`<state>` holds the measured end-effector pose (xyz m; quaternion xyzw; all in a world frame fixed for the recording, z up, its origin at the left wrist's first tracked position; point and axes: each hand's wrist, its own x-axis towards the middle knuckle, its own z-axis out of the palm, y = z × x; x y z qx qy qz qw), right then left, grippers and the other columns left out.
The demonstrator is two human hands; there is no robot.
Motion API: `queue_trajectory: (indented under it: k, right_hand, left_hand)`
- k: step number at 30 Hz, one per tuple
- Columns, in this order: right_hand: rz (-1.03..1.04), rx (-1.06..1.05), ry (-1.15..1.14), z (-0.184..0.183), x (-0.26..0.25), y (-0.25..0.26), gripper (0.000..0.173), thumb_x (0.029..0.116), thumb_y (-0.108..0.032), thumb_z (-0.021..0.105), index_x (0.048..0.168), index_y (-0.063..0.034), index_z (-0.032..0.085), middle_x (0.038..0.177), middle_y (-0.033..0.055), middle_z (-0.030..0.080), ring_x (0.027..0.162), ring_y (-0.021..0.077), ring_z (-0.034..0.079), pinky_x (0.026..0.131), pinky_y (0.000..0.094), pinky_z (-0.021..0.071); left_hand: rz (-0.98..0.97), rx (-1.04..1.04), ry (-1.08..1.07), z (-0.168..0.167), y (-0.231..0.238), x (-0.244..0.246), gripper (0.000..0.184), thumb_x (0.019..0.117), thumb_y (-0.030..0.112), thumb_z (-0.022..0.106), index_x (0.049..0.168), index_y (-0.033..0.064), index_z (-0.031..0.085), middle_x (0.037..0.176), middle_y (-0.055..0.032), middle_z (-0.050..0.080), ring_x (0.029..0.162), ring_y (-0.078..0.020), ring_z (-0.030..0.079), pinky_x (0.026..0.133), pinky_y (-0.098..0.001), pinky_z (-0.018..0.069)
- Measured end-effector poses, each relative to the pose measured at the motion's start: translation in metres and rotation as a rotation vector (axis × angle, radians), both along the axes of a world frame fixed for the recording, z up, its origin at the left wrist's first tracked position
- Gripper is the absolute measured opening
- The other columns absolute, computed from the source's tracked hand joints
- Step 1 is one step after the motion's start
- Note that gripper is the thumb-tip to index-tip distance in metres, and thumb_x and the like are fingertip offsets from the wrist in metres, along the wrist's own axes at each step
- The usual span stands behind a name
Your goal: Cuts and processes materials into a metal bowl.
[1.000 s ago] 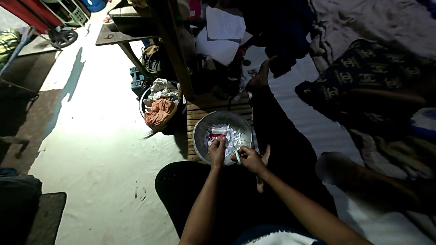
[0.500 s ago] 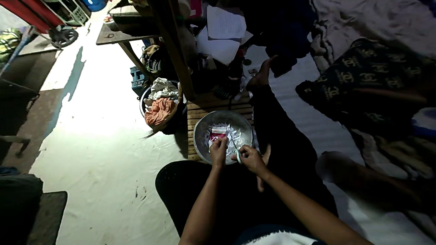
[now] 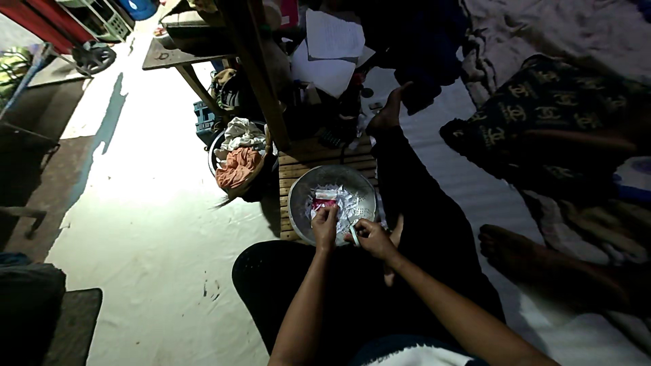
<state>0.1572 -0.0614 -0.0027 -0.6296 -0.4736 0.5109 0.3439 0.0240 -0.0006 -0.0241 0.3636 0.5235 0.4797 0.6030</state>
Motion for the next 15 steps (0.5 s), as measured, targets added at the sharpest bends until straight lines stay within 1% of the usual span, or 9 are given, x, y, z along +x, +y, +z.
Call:
queue_trajectory:
  k: [2, 6, 9, 11, 13, 15]
  right_hand:
    - [-0.017, 0.009, -0.004, 0.0016, -0.0008, 0.0, 0.025, 0.088, -0.016, 0.079, 0.094, 0.0013, 0.062, 0.076, 0.0012, 0.058, 0.063, 0.0028, 0.051, 0.062, 0.0204, 0.0457]
    - [-0.03, 0.036, -0.012, 0.0028, -0.0008, -0.0007, 0.023, 0.0882, -0.014, 0.078, 0.094, 0.0022, 0.063, 0.077, 0.0026, 0.06, 0.062, 0.0029, 0.053, 0.062, 0.0204, 0.0476]
    - [-0.031, 0.062, -0.048, 0.0052, -0.0011, -0.0004, 0.024, 0.0872, -0.014, 0.079, 0.092, 0.0024, 0.063, 0.074, 0.0011, 0.057, 0.061, 0.0019, 0.048, 0.06, 0.0194, 0.0429]
    - [-0.039, 0.08, -0.069, 0.0067, -0.001, -0.0001, 0.022, 0.0869, -0.011, 0.078, 0.091, 0.003, 0.062, 0.074, 0.0012, 0.055, 0.061, 0.0022, 0.046, 0.06, 0.0193, 0.0411]
    - [-0.038, 0.069, -0.091, 0.0078, -0.0001, 0.0013, 0.018, 0.0877, -0.008, 0.076, 0.093, 0.0041, 0.063, 0.076, 0.0031, 0.056, 0.063, 0.0045, 0.047, 0.062, 0.0216, 0.0419]
    - [-0.028, 0.036, -0.108, 0.0086, 0.0015, 0.0032, 0.018, 0.0892, -0.006, 0.074, 0.098, 0.0057, 0.064, 0.078, 0.0057, 0.057, 0.065, 0.0081, 0.049, 0.064, 0.0257, 0.0439]
  left_hand:
    - [-0.004, 0.004, 0.004, 0.0008, -0.0008, 0.0014, 0.014, 0.1005, 0.006, 0.06, 0.089, -0.0007, 0.066, 0.067, 0.0046, 0.057, 0.052, 0.0012, 0.046, 0.05, -0.0159, 0.0399]
    - [-0.01, 0.005, -0.001, -0.0003, -0.0011, 0.002, 0.016, 0.101, 0.006, 0.059, 0.087, -0.0001, 0.066, 0.065, 0.0051, 0.056, 0.051, 0.0011, 0.045, 0.049, -0.0158, 0.039]
    - [-0.013, -0.012, -0.001, 0.0014, -0.0003, 0.002, 0.016, 0.1012, 0.006, 0.06, 0.088, -0.0002, 0.066, 0.064, 0.005, 0.055, 0.05, 0.001, 0.044, 0.048, -0.0158, 0.038]
    - [-0.017, -0.016, 0.002, 0.0022, -0.0004, 0.0019, 0.016, 0.1013, 0.006, 0.059, 0.088, -0.0004, 0.066, 0.065, 0.0051, 0.055, 0.05, 0.0012, 0.044, 0.049, -0.0156, 0.0384]
    - [-0.02, -0.024, 0.017, 0.0024, -0.0001, 0.0012, 0.015, 0.1015, 0.007, 0.059, 0.09, -0.001, 0.066, 0.065, 0.0047, 0.056, 0.051, 0.0008, 0.044, 0.049, -0.016, 0.0387]
    - [-0.024, -0.022, 0.045, 0.0019, -0.0005, -0.0003, 0.015, 0.1021, 0.007, 0.058, 0.095, -0.0026, 0.066, 0.066, 0.0043, 0.055, 0.051, 0.0009, 0.044, 0.049, -0.0164, 0.0386]
